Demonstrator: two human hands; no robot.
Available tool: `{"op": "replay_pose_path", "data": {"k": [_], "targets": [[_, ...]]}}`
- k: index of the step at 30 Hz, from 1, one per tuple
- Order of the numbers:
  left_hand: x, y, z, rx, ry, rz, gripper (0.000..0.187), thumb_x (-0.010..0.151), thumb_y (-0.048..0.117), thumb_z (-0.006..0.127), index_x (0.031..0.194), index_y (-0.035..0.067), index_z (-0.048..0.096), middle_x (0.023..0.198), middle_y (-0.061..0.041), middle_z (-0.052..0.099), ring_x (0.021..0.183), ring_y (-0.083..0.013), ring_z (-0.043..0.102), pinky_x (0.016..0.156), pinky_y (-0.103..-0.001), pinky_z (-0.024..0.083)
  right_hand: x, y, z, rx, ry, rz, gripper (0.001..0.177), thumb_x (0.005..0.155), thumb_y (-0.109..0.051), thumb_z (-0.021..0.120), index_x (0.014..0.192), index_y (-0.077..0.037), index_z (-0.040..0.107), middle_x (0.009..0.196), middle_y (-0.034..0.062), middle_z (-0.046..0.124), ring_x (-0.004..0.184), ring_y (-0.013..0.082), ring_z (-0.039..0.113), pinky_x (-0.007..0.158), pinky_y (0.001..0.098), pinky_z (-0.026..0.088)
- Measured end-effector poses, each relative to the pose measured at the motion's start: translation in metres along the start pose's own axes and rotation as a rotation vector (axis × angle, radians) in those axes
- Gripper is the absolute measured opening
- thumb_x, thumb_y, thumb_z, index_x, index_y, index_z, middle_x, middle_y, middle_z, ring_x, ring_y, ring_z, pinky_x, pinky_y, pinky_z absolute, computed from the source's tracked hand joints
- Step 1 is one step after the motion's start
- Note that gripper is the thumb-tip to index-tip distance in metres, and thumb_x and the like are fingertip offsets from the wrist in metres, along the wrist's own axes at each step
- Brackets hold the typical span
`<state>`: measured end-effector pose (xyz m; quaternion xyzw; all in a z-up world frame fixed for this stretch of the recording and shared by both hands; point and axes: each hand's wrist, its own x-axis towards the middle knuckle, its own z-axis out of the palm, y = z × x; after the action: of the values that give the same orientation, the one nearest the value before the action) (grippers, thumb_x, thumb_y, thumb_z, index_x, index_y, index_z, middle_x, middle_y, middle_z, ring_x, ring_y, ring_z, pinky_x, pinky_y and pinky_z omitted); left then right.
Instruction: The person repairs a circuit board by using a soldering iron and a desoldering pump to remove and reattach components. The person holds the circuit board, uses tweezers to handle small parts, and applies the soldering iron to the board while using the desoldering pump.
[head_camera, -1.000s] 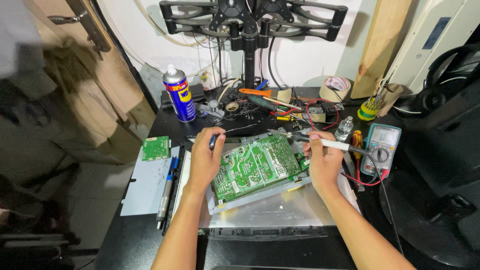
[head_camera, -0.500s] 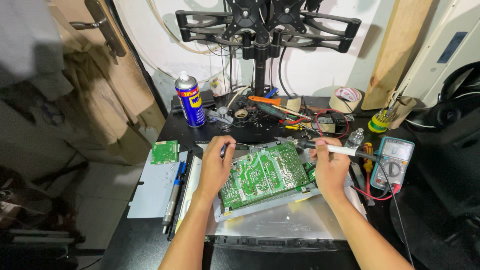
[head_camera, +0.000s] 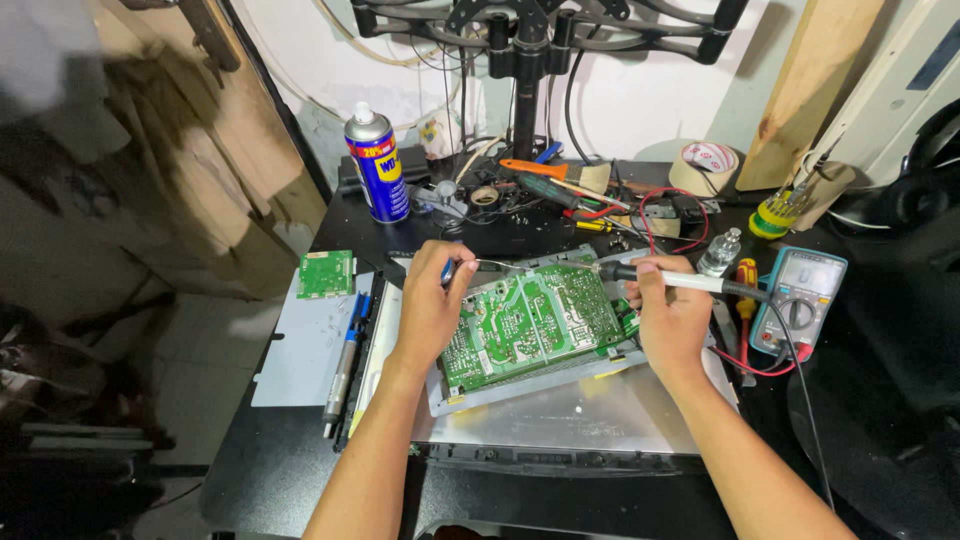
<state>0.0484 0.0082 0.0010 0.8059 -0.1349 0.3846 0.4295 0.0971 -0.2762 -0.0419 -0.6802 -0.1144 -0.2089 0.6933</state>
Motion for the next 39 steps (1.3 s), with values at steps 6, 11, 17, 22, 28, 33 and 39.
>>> {"op": "replay_pose_path", "data": {"k": [6, 11, 17, 22, 28, 33, 39], "targets": [[-0.0009, 0.0005, -0.003, -0.031, -0.066, 0.007, 0.014, 0.093, 0.004, 0.074, 0.099, 0.002, 0.062, 0.101, -0.011, 0.063, 0.098, -0.0294, 0.061, 0.087, -0.039, 0.048, 0.0047, 0.0001, -0.0032, -0.001, -0.043, 0.029, 0.017, 0.107, -0.016, 0.06, 0.107, 0.001, 0.064, 0.086, 0.0057, 0.066, 0.073, 0.0085, 0.062, 0.065, 0.0234, 0.052], [-0.0013, 0.0008, -0.0033, -0.031, -0.072, 0.006, 0.014, 0.093, 0.005, 0.073, 0.101, 0.003, 0.062, 0.102, -0.01, 0.063, 0.1, -0.029, 0.061, 0.088, -0.039, 0.049, 0.0088, 0.0034, -0.0083, 0.037, -0.052, 0.041, 0.016, 0.107, -0.015, 0.059, 0.106, 0.0, 0.063, 0.084, 0.0055, 0.066, 0.07, 0.0087, 0.061, 0.065, 0.0231, 0.051], [-0.0021, 0.0035, -0.0002, 0.03, -0.069, 0.056, 0.013, 0.093, 0.004, 0.073, 0.101, 0.004, 0.063, 0.103, -0.009, 0.063, 0.098, -0.0296, 0.059, 0.086, -0.04, 0.048, 0.0082, 0.0018, -0.0065, 0.01, -0.06, 0.084, 0.016, 0.107, -0.015, 0.058, 0.105, 0.0, 0.064, 0.082, 0.0051, 0.066, 0.069, 0.0082, 0.06, 0.063, 0.0233, 0.05], [-0.0026, 0.0048, 0.0009, 0.068, -0.078, 0.069, 0.012, 0.093, 0.004, 0.073, 0.101, 0.004, 0.064, 0.103, -0.009, 0.063, 0.097, -0.0296, 0.057, 0.085, -0.04, 0.047, 0.008, -0.0007, -0.0048, -0.019, -0.071, 0.047, 0.017, 0.107, -0.016, 0.059, 0.104, 0.0, 0.063, 0.081, 0.0056, 0.066, 0.07, 0.0084, 0.061, 0.064, 0.0238, 0.051], [-0.002, 0.0026, -0.0003, 0.032, -0.067, 0.077, 0.012, 0.094, 0.003, 0.072, 0.102, 0.004, 0.063, 0.104, -0.01, 0.063, 0.1, -0.0298, 0.059, 0.087, -0.041, 0.047, 0.0061, 0.0002, -0.0043, -0.029, -0.111, 0.052, 0.018, 0.107, -0.017, 0.06, 0.105, 0.001, 0.064, 0.081, 0.0068, 0.068, 0.07, 0.0101, 0.064, 0.064, 0.0245, 0.053], [-0.0014, -0.0012, -0.0057, 0.009, -0.086, 0.054, 0.013, 0.093, 0.003, 0.073, 0.102, 0.003, 0.063, 0.104, -0.011, 0.063, 0.1, -0.0305, 0.06, 0.088, -0.04, 0.048, 0.0066, 0.0038, -0.0041, 0.005, -0.14, 0.04, 0.018, 0.107, -0.016, 0.061, 0.104, 0.002, 0.063, 0.083, 0.0084, 0.068, 0.07, 0.0118, 0.065, 0.065, 0.0265, 0.055], [-0.0022, -0.0049, -0.0058, 0.02, -0.071, 0.039, 0.013, 0.093, 0.003, 0.073, 0.101, 0.003, 0.063, 0.103, -0.011, 0.063, 0.1, -0.0312, 0.06, 0.088, -0.04, 0.048, 0.009, 0.0076, -0.0046, 0.023, -0.151, 0.071, 0.019, 0.106, -0.015, 0.061, 0.105, 0.003, 0.064, 0.082, 0.0094, 0.069, 0.07, 0.0123, 0.065, 0.066, 0.0269, 0.055]]}}
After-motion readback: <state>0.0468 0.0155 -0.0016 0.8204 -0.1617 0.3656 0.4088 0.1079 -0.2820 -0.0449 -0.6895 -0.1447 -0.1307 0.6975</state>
